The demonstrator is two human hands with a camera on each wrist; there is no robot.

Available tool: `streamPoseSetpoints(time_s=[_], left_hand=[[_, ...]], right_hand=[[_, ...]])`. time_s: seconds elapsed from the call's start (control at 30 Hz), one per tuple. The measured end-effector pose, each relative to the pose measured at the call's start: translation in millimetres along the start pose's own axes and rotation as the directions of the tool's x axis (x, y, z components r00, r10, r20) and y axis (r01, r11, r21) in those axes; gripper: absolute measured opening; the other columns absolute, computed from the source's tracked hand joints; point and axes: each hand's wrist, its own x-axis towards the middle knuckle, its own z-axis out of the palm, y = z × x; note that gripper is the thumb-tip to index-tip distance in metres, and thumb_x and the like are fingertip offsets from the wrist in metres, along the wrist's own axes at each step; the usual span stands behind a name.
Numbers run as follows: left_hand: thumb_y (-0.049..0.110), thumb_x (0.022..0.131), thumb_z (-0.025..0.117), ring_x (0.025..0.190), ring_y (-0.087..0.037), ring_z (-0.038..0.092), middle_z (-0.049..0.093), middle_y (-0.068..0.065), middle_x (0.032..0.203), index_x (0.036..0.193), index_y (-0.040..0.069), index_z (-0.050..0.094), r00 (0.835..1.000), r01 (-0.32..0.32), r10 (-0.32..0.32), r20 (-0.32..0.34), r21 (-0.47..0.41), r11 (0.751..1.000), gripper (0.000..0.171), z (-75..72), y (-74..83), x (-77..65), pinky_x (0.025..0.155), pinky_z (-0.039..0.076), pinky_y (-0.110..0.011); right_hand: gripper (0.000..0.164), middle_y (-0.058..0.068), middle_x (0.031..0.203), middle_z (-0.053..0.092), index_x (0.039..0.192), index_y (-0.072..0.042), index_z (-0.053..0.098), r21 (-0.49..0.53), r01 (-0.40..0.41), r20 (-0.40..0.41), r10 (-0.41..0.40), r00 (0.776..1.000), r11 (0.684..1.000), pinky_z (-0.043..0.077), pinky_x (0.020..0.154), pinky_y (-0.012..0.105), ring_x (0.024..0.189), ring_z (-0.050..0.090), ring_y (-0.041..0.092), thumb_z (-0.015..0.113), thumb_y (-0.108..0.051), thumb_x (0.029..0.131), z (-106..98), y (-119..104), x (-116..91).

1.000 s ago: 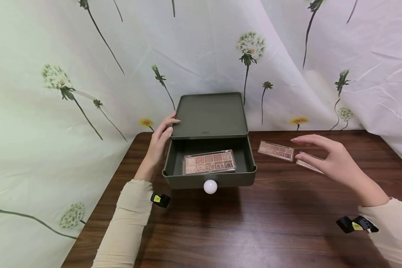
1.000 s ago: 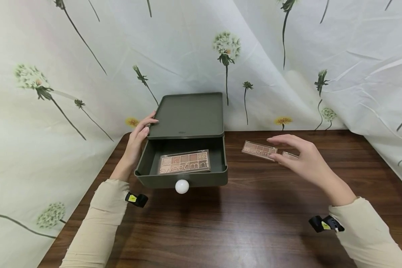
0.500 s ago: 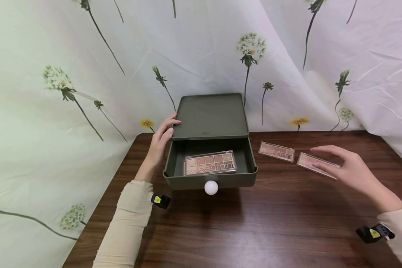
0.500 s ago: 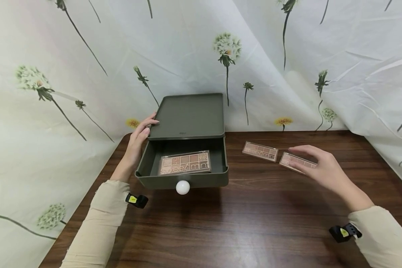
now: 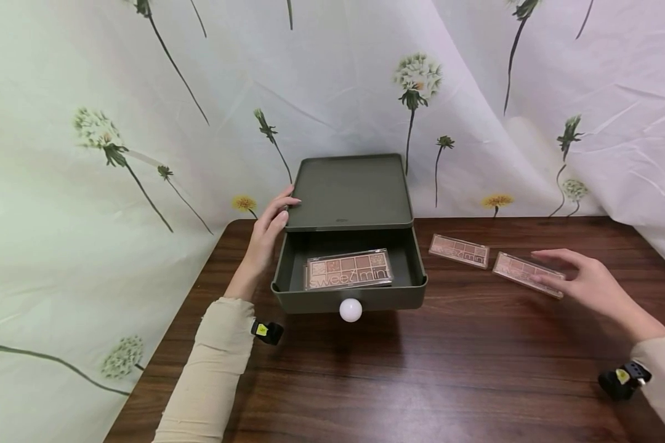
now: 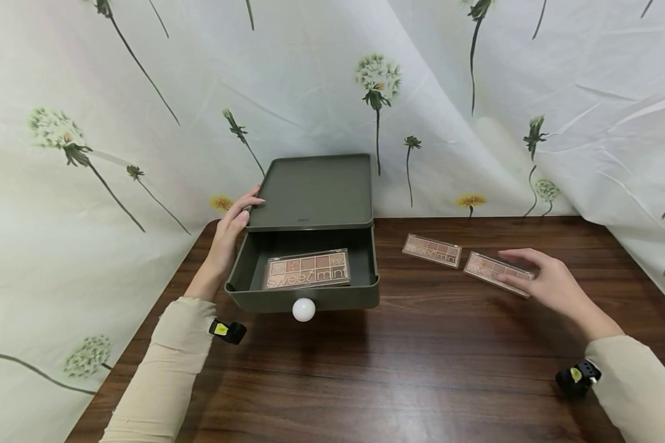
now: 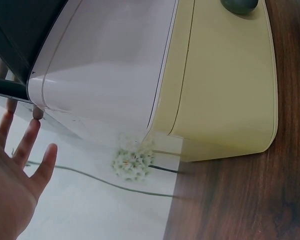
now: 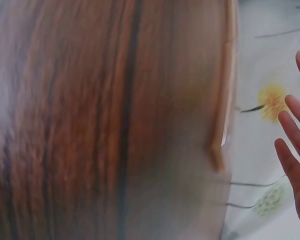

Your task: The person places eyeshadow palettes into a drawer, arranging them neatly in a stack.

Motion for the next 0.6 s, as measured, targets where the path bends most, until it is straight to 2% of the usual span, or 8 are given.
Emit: streamPoseSetpoints(time_s=[0.1,0.2,0.27,0.43,0.53,0.6], left_hand=[[0.013,0.102,0.040,0.148,-0.031,0.020,0.033,-0.013,0.158,0.129,-0.008,0.055,1.000,-0.004,0.004,0.000,-0.001,1.000,0.038,0.1,-0.5,-0.3,0.117,0.017,-0.044],[0.014,0.102,0.039,0.148,-0.031,0.021,0.033,-0.014,0.158,0.129,-0.008,0.055,1.000,-0.008,0.008,0.003,0.000,1.000,0.038,-0.1,-1.0,0.2,0.117,0.017,-0.044],[0.015,0.102,0.039,0.148,-0.030,0.021,0.033,-0.014,0.158,0.129,-0.008,0.055,1.000,-0.009,0.009,0.004,0.003,1.000,0.038,-0.2,-1.3,0.5,0.117,0.018,-0.044],[0.016,0.102,0.040,0.148,-0.022,0.023,0.034,-0.012,0.158,0.130,-0.007,0.055,1.000,-0.005,0.005,0.003,0.004,1.000,0.039,-0.4,-0.9,0.7,0.117,0.018,-0.045],[0.016,0.103,0.039,0.148,-0.021,0.023,0.033,-0.012,0.158,0.130,-0.007,0.055,1.000,-0.001,0.001,0.004,0.007,1.000,0.039,-0.7,-1.1,-0.1,0.117,0.018,-0.045],[0.016,0.103,0.039,0.148,-0.023,0.023,0.033,-0.012,0.158,0.131,-0.006,0.055,1.000,0.001,-0.001,0.007,0.011,1.000,0.038,-0.8,-1.0,-0.8,0.117,0.017,-0.046]], right_hand=[[0.049,0.000,0.121,0.065,0.127,-0.005,0.065,-0.041,-0.033,0.033,0.034,0.999,0.999,0.043,0.064,0.015,0.082,0.056,-0.007,0.081,-0.023,0.085,2,10,3],[0.052,0.023,0.126,0.062,0.128,-0.002,0.063,-0.060,-0.046,0.070,0.051,0.996,0.997,0.039,0.073,0.012,0.095,0.044,-0.018,0.081,-0.025,0.084,4,18,8],[0.055,0.027,0.127,0.061,0.129,0.001,0.062,-0.057,-0.047,0.097,0.052,0.994,0.997,0.037,0.076,0.009,0.098,0.037,-0.022,0.082,-0.024,0.083,5,22,11],[0.062,0.031,0.128,0.058,0.130,0.006,0.059,-0.035,-0.058,0.159,0.062,0.985,0.998,0.036,0.077,0.008,0.098,0.036,-0.022,0.083,-0.025,0.081,11,29,20],[0.063,0.031,0.124,0.059,0.129,0.007,0.059,-0.035,-0.055,0.179,0.061,0.982,0.998,0.039,0.077,0.011,0.097,0.043,-0.014,0.084,-0.025,0.081,14,31,24],[0.064,0.030,0.121,0.060,0.129,0.007,0.058,-0.048,-0.049,0.194,0.058,0.979,0.998,0.040,0.077,0.015,0.101,0.051,0.001,0.084,-0.025,0.080,17,32,26]])
